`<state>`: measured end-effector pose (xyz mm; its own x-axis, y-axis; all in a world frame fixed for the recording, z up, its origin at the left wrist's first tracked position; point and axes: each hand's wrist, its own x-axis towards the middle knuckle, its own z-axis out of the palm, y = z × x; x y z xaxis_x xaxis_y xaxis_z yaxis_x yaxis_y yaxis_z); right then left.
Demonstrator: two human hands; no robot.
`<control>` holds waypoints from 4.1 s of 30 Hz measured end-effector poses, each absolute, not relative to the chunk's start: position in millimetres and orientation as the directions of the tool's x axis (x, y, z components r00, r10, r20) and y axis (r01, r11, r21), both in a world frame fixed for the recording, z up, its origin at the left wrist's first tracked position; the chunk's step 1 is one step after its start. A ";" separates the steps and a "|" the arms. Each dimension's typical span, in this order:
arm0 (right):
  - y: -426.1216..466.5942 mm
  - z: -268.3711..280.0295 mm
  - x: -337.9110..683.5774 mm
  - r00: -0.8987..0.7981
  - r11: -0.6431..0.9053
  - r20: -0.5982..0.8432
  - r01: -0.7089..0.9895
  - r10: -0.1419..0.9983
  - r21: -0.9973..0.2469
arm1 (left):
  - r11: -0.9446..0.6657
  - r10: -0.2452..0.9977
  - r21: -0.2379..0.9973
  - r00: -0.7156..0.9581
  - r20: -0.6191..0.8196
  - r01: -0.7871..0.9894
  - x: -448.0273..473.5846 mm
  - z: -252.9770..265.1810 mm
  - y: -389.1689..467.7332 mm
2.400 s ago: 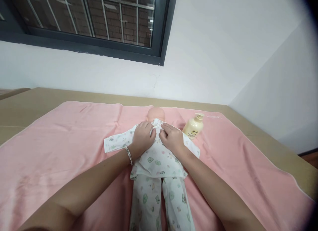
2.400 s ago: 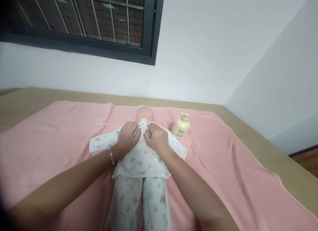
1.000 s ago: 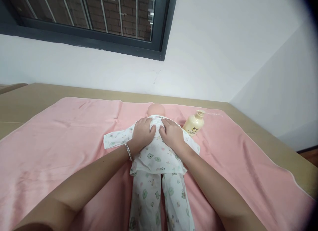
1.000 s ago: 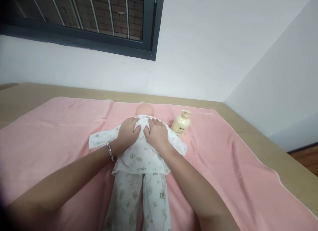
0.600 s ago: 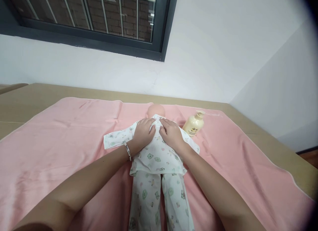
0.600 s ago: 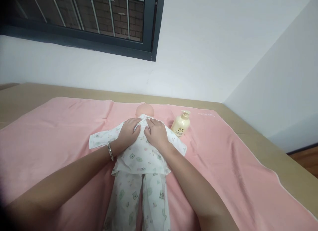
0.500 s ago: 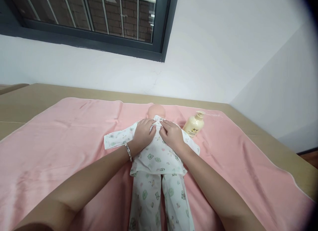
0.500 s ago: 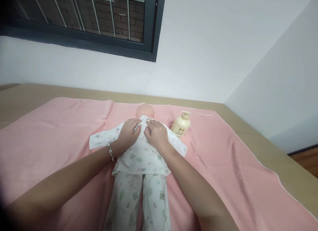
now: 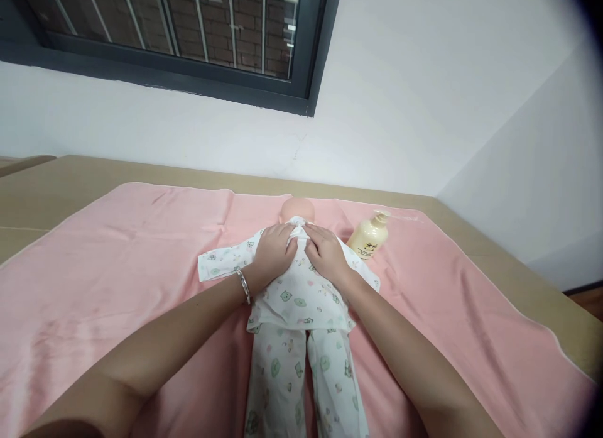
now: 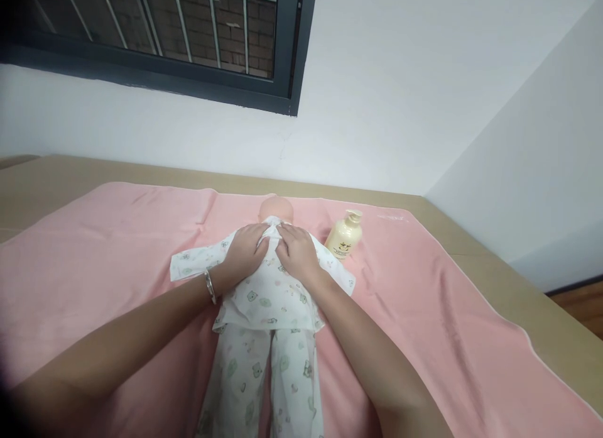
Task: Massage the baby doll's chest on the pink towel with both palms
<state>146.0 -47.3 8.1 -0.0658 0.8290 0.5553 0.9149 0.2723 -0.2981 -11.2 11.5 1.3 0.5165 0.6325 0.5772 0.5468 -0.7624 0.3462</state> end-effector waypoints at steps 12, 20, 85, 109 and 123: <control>-49.3 10.1 142.7 0.003 0.186 0.489 0.923 0.873 -0.337 | -0.769 0.631 0.365 0.531 0.565 0.525 -11.0 2.1 13.4; -48.2 13.3 147.0 -0.053 0.265 0.513 0.899 0.857 -0.349 | -0.806 0.590 0.396 0.544 0.596 0.440 -12.4 1.2 17.3; -48.7 15.1 148.5 0.015 0.152 0.416 0.918 0.909 -0.366 | -0.678 0.727 0.414 0.468 0.502 0.608 -10.2 1.3 13.7; -46.1 10.2 150.2 0.040 0.144 0.412 0.902 0.910 -0.406 | -0.670 0.738 0.444 0.471 0.483 0.595 -11.1 4.5 12.9; -44.6 10.3 152.3 -0.025 0.220 0.460 0.900 0.888 -0.377 | -0.693 0.716 0.435 0.478 0.509 0.575 -11.0 1.2 14.2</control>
<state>152.3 -44.6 10.3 -0.0248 0.8878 0.4595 0.8997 0.2202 -0.3769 -11.0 14.2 1.2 0.4777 0.7160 0.5091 0.5748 -0.6929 0.4352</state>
